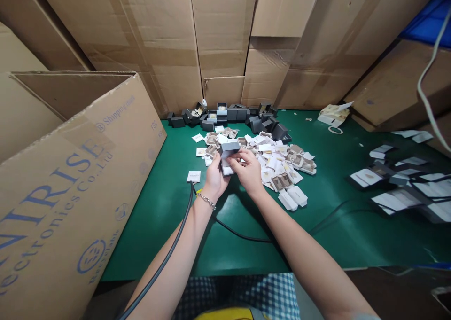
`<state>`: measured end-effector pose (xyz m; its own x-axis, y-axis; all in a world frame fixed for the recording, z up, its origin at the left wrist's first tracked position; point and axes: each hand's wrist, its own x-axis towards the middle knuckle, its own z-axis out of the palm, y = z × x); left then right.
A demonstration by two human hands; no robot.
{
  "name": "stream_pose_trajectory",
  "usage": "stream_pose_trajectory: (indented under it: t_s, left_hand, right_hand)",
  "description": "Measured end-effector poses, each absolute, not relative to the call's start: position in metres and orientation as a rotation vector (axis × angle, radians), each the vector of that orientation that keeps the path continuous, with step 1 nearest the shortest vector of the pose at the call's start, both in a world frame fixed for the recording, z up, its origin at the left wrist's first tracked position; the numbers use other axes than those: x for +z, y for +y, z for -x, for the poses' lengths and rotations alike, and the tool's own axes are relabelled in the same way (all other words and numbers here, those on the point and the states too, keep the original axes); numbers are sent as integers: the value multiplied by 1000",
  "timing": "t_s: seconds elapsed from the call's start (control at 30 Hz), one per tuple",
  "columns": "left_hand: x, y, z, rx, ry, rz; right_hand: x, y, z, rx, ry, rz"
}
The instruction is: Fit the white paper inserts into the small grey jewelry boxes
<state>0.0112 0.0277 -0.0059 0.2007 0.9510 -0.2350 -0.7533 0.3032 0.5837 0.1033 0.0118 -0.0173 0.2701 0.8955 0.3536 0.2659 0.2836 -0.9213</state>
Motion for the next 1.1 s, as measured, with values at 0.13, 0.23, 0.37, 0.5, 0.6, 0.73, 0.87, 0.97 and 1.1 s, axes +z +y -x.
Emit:
stream_pose_trajectory:
  t_s: [0.13, 0.23, 0.37, 0.5, 0.6, 0.73, 0.87, 0.97, 1.1]
  left_hand:
    - [-9, 29, -6, 1241, 667, -459]
    - [-12, 31, -3, 1222, 727, -527]
    - [-13, 32, -1, 1208, 777, -605]
    - [-12, 32, -1, 1250, 775, -669]
    - [-15, 32, -2, 1291, 752, -688]
    - [-22, 34, -5, 1310, 718, -688]
    - [-27, 36, -6, 1324, 702, -742]
    - [-25, 34, -6, 1314, 699, -731]
    - [-16, 27, -8, 1228, 617, -688]
  right_hand:
    - [-18, 14, -107, 534, -1420, 1246]
    - [-21, 18, -110, 534, -1482, 1242]
    - [-25, 21, -110, 492, -1529, 1266]
    - [-25, 19, -109, 422, -1555, 1325]
    - [-24, 19, -111, 401, -1590, 1329]
    - [-24, 22, -117, 475, -1631, 1303]
    - [-26, 24, -117, 483, -1626, 1293]
    - [-24, 20, -114, 442, -1579, 1349]
    - [-17, 13, -110, 382, -1430, 1348]
